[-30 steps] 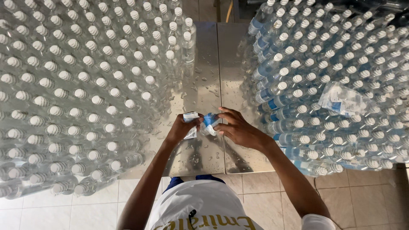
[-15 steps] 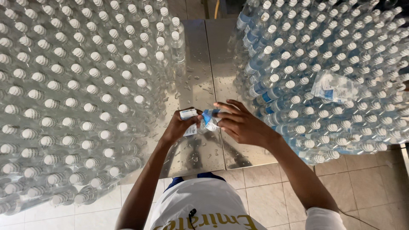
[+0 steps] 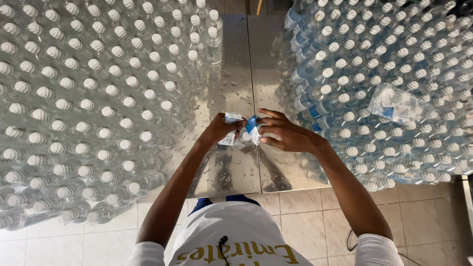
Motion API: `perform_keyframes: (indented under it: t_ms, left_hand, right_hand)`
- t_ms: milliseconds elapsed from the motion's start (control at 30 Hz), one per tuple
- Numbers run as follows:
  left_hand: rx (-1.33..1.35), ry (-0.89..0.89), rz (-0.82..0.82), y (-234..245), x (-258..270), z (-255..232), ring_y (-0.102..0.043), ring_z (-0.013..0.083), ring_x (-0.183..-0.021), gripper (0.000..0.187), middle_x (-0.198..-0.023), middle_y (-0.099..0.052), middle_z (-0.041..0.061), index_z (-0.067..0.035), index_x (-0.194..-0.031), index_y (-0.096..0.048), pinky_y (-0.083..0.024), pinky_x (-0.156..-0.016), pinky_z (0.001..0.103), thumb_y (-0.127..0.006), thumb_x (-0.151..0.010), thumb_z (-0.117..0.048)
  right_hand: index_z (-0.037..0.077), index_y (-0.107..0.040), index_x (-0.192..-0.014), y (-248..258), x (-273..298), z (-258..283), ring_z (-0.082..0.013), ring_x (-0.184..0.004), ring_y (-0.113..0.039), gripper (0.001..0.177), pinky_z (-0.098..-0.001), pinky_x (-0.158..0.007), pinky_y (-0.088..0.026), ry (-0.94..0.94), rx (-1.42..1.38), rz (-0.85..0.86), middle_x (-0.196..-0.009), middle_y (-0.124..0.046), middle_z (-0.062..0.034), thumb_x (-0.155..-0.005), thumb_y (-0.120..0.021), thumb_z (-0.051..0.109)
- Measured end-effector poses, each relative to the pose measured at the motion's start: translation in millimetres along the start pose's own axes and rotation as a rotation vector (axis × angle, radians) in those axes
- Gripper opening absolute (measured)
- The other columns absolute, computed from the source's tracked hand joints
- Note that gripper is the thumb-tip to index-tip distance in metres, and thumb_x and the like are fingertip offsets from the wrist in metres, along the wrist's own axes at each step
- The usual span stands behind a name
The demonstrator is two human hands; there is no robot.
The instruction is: The person picks up plastic water bottles from a table, applies labels to them by hand, and places them back on the table. The task is performed repeatedly in a repetitive manner.
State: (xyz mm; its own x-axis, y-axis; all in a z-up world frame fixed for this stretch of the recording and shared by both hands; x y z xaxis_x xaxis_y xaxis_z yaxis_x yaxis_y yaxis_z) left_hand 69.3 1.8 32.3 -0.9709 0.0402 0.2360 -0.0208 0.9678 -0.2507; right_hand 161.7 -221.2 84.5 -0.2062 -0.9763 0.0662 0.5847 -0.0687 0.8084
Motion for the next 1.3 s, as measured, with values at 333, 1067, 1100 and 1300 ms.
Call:
perform_keyframes:
  t_ms: [333,1067,1100,1300]
  left_hand:
    - [0.047,0.046,0.020,11.0,8.9,-7.1,-0.068,0.0185,-0.062,0.022,-0.066,-0.068,0.010,-0.004,-0.074,-0.072,-0.061,-0.065,0.036,-0.081,-0.092,-0.013]
    - [-0.314,0.045,0.042,20.4,23.1,31.7,-0.063,0.0162,-0.069,0.015,-0.063,-0.072,0.004,-0.011,-0.105,-0.082,-0.050,-0.082,0.034,-0.081,-0.099,-0.024]
    - [-0.304,0.056,0.040,21.7,22.7,34.9,-0.063,0.0143,-0.069,0.016,-0.062,-0.071,0.002,-0.014,-0.103,-0.083,-0.050,-0.082,0.032,-0.081,-0.099,-0.029]
    - [-0.249,0.042,-0.023,28.5,30.1,64.8,-0.056,0.0131,-0.064,0.036,-0.063,-0.070,0.003,-0.015,-0.135,-0.081,-0.047,-0.077,0.030,-0.076,-0.100,-0.019]
  right_hand:
    - [0.017,-0.069,-0.107,-15.9,-1.6,1.8,-0.0437,-0.164,-0.029,0.015,-0.0607,-0.129,-0.026,-0.007,-0.115,0.007,-0.151,-0.063,-0.0084,-0.111,-0.064,0.030]
    - [0.017,-0.049,-0.158,-78.3,-1.9,-1.0,-0.0342,-0.137,-0.065,0.071,-0.0516,-0.111,-0.060,-0.098,-0.167,-0.445,-0.152,-0.040,-0.0112,-0.096,-0.084,0.017]
    - [0.019,-0.038,-0.169,-77.2,-2.5,0.8,-0.0318,-0.138,-0.064,0.086,-0.0509,-0.109,-0.061,-0.128,-0.187,-0.427,-0.154,-0.037,-0.0109,-0.097,-0.084,0.014]
    - [0.013,-0.016,-0.178,-83.8,-11.4,-8.4,-0.0321,-0.139,-0.061,0.104,-0.0544,-0.117,-0.046,-0.134,-0.271,-0.350,-0.150,-0.052,-0.0137,-0.099,-0.083,0.020]
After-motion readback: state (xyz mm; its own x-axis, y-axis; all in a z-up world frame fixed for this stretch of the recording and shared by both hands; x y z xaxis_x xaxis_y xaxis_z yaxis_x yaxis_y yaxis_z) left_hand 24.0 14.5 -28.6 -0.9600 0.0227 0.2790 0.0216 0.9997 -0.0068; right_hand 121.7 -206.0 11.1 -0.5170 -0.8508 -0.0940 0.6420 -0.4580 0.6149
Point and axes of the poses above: each hand's wrist, its own x-axis away from the middle knuckle, its own y-axis out of the back of the hand, z = x × y, the point moved 3 cm from there along -x, towards the middle knuckle
